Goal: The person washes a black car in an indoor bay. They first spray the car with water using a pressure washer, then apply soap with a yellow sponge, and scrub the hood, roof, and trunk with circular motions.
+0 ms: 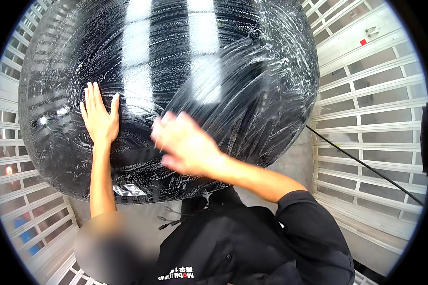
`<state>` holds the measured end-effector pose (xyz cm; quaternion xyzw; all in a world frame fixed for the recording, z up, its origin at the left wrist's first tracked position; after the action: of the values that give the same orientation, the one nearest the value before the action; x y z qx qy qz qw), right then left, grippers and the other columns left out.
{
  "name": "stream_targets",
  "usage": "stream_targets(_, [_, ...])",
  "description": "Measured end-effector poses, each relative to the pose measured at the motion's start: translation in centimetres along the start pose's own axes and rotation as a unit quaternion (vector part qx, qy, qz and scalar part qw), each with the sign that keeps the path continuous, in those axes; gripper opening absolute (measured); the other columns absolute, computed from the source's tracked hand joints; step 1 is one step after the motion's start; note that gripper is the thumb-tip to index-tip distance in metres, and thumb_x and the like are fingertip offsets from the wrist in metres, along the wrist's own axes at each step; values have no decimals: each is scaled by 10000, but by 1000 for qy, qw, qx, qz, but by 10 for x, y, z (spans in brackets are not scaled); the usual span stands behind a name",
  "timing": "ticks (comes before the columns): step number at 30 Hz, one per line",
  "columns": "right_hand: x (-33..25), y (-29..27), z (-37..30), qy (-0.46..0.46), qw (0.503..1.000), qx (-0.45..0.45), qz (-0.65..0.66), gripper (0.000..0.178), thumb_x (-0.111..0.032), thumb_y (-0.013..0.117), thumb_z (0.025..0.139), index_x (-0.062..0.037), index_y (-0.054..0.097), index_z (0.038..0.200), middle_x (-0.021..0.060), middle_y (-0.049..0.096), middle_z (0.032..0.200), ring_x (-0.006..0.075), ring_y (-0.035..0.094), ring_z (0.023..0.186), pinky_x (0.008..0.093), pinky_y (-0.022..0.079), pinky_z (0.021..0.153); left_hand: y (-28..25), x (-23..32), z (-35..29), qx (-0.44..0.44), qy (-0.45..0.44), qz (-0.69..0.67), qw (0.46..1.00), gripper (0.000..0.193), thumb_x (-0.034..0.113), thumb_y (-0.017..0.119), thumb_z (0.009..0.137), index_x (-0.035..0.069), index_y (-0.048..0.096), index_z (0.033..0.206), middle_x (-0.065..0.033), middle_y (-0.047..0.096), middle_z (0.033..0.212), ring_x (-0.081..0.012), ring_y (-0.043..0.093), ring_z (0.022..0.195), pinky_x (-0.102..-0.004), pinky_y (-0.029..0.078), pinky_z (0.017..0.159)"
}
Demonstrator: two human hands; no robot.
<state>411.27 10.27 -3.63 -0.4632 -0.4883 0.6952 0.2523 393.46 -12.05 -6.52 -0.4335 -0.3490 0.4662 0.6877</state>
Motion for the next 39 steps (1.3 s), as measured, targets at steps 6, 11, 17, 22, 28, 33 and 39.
stream_targets(6, [155, -88, -28, 236, 938, 197, -157, 571, -397, 647, 1004, -20, 573, 1426, 224, 501, 1569, 419, 380, 1526, 536, 237, 1291, -4, 7, -1, 3, 5, 0, 1000, 830, 581, 476, 1081, 41, 276, 1679, -138, 239, 1769, -268, 181, 1647, -485, 92, 1333])
stream_targets(11, [89, -34, -23, 195, 943, 214, -165, 674, -446, 574, 1042, -10, 449, 1541, 242, 368, 1665, 440, 334, 1544, 589, 197, 1285, -4, 2, 1, 1, -8, 17, 1000, 835, 590, 461, 1085, 40, 267, 1682, -142, 230, 1771, -277, 179, 1647, -486, 88, 1333])
stream_targets(17, [64, -25, -28, 122, 922, 352, 107, 622, -277, 657, 1013, 49, 490, 1515, 255, 440, 1623, 422, 399, 1523, 499, 299, 1272, -21, 110, -40, 27, 15, -67, 997, 807, 483, 558, 1038, -65, 372, 1601, -285, 302, 1705, -430, 264, 1596, -612, 143, 1290])
stream_targets(22, [90, -39, -101, 225, 868, 429, 112, 486, -251, 658, 1032, 42, 603, 1415, 264, 506, 1575, 419, 451, 1495, 473, 349, 1248, -16, 266, -67, -31, 125, -113, 985, 911, 586, 552, 1008, -48, 341, 1627, -264, 261, 1726, -418, 178, 1627, -639, 97, 1293])
stream_targets(28, [134, -52, -157, 266, 868, 415, 65, 380, -222, 631, 1053, 51, 673, 1315, 211, 531, 1576, 410, 455, 1491, 482, 365, 1230, 12, 113, 51, -2, 83, 14, 996, 680, 424, 350, 1125, 3, 309, 1657, -266, 228, 1737, -435, 150, 1630, -536, 85, 1328])
stream_targets(33, [137, -48, -148, 245, 892, 370, -82, 451, -245, 710, 981, 7, 654, 1351, 179, 578, 1524, 401, 489, 1454, 505, 398, 1182, 7, 94, 62, 15, 70, -28, 997, 630, 356, 416, 1117, -14, 355, 1624, -272, 316, 1700, -427, 264, 1595, -547, 205, 1296])
stream_targets(39, [148, -61, -150, 244, 908, 326, -101, 452, -218, 699, 976, -15, 631, 1374, 170, 569, 1533, 395, 474, 1467, 511, 375, 1186, -19, 197, 12, -135, 297, -12, 945, 695, 471, 530, 1057, 63, 402, 1605, -198, 285, 1730, -377, 265, 1606, -587, 183, 1299])
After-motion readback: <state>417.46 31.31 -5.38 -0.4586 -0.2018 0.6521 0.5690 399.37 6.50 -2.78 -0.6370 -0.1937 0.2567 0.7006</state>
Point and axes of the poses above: each hand's wrist, its own z-axis towards the middle knuckle, its own y-axis out of the palm, x = y × z, the point moved 3 cm from there along z, towards the middle knuckle
